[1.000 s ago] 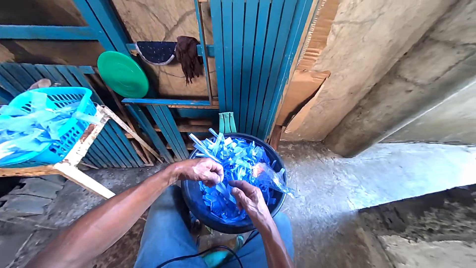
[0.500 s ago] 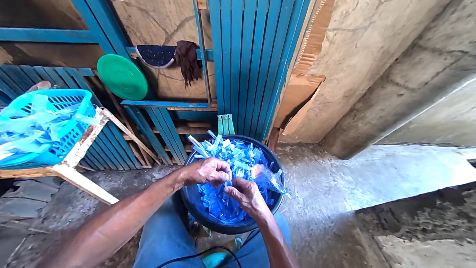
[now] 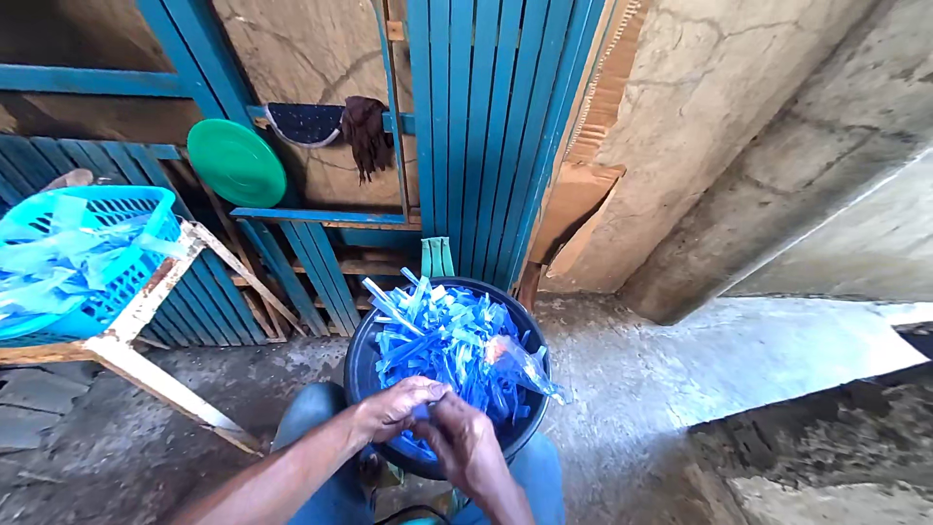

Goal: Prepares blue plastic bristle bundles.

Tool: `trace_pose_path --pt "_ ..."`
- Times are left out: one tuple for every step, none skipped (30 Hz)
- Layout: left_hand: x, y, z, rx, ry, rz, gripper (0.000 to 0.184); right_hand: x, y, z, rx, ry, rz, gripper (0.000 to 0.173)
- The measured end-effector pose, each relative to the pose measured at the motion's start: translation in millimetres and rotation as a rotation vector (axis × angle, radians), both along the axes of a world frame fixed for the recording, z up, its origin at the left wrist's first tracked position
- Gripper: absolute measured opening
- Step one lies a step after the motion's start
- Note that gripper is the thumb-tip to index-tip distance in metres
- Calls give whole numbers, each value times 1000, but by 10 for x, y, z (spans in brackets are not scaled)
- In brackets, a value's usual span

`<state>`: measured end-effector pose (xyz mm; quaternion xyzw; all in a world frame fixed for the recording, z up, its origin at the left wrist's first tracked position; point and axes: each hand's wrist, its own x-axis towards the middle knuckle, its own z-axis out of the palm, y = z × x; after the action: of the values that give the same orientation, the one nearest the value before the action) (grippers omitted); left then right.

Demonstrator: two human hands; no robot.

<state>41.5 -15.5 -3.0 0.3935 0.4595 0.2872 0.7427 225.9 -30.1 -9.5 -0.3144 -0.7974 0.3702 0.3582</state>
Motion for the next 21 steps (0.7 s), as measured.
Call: trace_pose_path --pt "4 49 -6 5 15 5 27 -19 -112 -60 40 -13 -20 20" --pt "-5 83 -11 -7 42 -2 27 -33 -214 -133 61 -20 -29 17" --pt "-18 102 -9 -25 69 -16 28 -40 -305 -201 62 -23 -30 16" --pt "-30 114 1 -47 82 -30 29 -46 -383 -262 51 -18 -31 15" --pt "-41 120 11 -75 81 -33 28 -50 -453 -302 28 -12 -31 15" --pt "-50 120 16 -101 75 -27 27 -55 -516 -333 -3 -5 -28 16" --pt "-57 119 16 -117 74 -18 25 -62 -570 -354 -35 7 -24 18" --pt "-64 117 11 -123 78 -12 23 -68 -615 -382 -60 34 -22 20" --pt "-73 111 -1 -120 82 -12 21 -71 -650 -417 -77 73 -20 21" --pt "-87 105 -17 -104 88 -22 19 -65 -675 -448 -96 120 -14 21" --pt "-110 99 -32 -71 92 -46 18 -51 -687 -476 -116 174 -11 21" --pt "-132 89 -37 -25 105 -80 17 -30 -693 -491 -146 237 -15 21" --pt "-145 74 -26 28 135 -113 16 -3 -698 -485 -188 303 -32 20" --pt "-145 53 -1 84 179 -142 15 33 -702 -450 -248 365 -63 20" --pt "-143 34 29 143 230 -179 14 76 -700 -405 -316 420 -104 20" --pt "-148 18 53 210 290 -229 14 117 -686 -366 -372 473 -147 21" --pt "-151 3 77 283 363 -281 17 149 -658 -343 -396 518 -190 22" --pt "-151 -12 113 349 434 -340 21 167 -613 -349 -381 562 -227 23" --pt "-146 -28 157 420 499 -399 24 179 -556 -374 -340 597 -251 24" --pt "-134 -43 201 487 566 -454 27 190 -498 -388 -297 617 -264 24" --pt "-113 -65 250 550 631 -503 29 199 -441 -391 -258 630 -267 24"
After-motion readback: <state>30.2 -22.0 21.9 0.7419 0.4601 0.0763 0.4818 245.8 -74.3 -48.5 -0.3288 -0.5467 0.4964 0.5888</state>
